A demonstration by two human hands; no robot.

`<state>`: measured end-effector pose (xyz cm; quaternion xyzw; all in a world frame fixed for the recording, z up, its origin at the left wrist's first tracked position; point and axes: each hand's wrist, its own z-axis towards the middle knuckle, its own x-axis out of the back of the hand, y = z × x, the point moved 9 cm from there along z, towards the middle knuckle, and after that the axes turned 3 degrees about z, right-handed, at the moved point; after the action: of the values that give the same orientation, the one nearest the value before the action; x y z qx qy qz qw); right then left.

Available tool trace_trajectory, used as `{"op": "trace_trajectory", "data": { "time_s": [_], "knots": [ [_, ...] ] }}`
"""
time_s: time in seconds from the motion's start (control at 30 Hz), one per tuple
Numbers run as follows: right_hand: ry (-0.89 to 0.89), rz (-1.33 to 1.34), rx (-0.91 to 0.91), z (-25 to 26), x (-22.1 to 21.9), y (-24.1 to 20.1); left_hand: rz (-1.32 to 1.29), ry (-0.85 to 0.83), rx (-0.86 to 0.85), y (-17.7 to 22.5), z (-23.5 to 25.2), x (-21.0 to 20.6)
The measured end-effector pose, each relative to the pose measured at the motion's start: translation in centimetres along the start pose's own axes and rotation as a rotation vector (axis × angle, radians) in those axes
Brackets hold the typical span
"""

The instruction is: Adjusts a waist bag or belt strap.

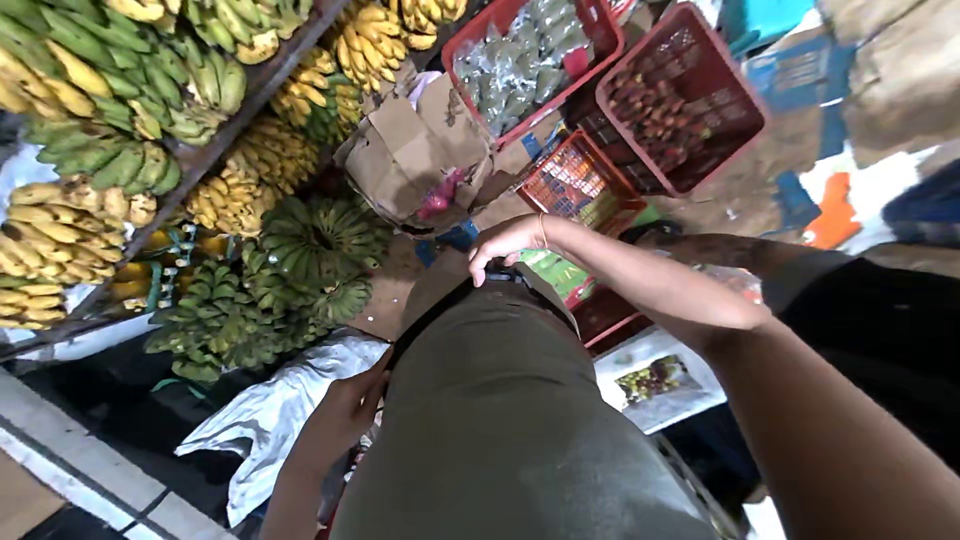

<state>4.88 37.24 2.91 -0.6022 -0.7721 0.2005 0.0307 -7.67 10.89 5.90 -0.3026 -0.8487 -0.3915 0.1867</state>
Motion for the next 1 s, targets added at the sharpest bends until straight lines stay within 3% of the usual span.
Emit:
{"op": "trace_trajectory", "data": {
  "time_s": [0.03, 0.07, 0.13, 0.23, 0.27, 0.33, 0.4, 0.47, 0.57, 0.67, 0.73, 0.83, 1.0],
  "knots": [
    [-0.066, 0.032, 0.386, 3.1, 0.4, 1.1, 0.003, -0.001, 0.006, 0.3, -0.1, 0.1],
    [-0.103, 0.079, 0.451, 6.0, 0.3, 2.1, 0.003, 0.0, 0.008, 0.7, -0.2, 0.3],
    [-0.065, 0.068, 0.377, 8.6, -0.2, 2.3, 0.019, -0.045, 0.005, 1.2, 0.2, 0.4],
    [0.066, 0.005, 0.467, 8.1, -1.8, -0.2, 0.011, -0.262, 0.118, 0.5, 0.6, 1.0],
    [0.116, -0.014, 0.553, 7.3, -2.3, -0.9, 0.016, -0.279, 0.15, 0.4, 1.1, 1.9],
    [0.24, -0.034, 0.667, 5.6, -1.8, -0.2, 0.128, -0.157, 0.155, 1.2, 3.5, 4.2],
    [0.373, 0.012, 0.705, 4.5, 0.1, 2.8, 0.215, 0.005, 0.067, 3.6, 7.0, 5.4],
    [0.433, 0.104, 0.757, 3.8, 0.1, 5.6, 0.145, 0.024, -0.042, 6.4, 10.3, 4.3],
    [0.484, 0.225, 0.822, 3.9, -2.7, 6.4, 0.016, -0.142, -0.192, 9.5, 14.0, 0.9],
    [0.505, 0.174, 0.802, 4.3, -4.7, 5.4, -0.043, -0.329, -0.322, 10.4, 14.6, -1.0],
    [0.535, 0.117, 0.768, 3.8, -5.0, 5.2, -0.063, -0.376, -0.344, 10.3, 14.5, -1.4],
    [0.556, 0.174, 0.687, 3.4, -4.1, 6.4, -0.106, -0.298, -0.341, 10.8, 14.9, -1.3],
    [0.545, 0.469, 0.786, 3.6, -3.5, 7.9, -0.197, -0.259, -0.244, 10.5, 15.6, -1.5]
  ]
}}
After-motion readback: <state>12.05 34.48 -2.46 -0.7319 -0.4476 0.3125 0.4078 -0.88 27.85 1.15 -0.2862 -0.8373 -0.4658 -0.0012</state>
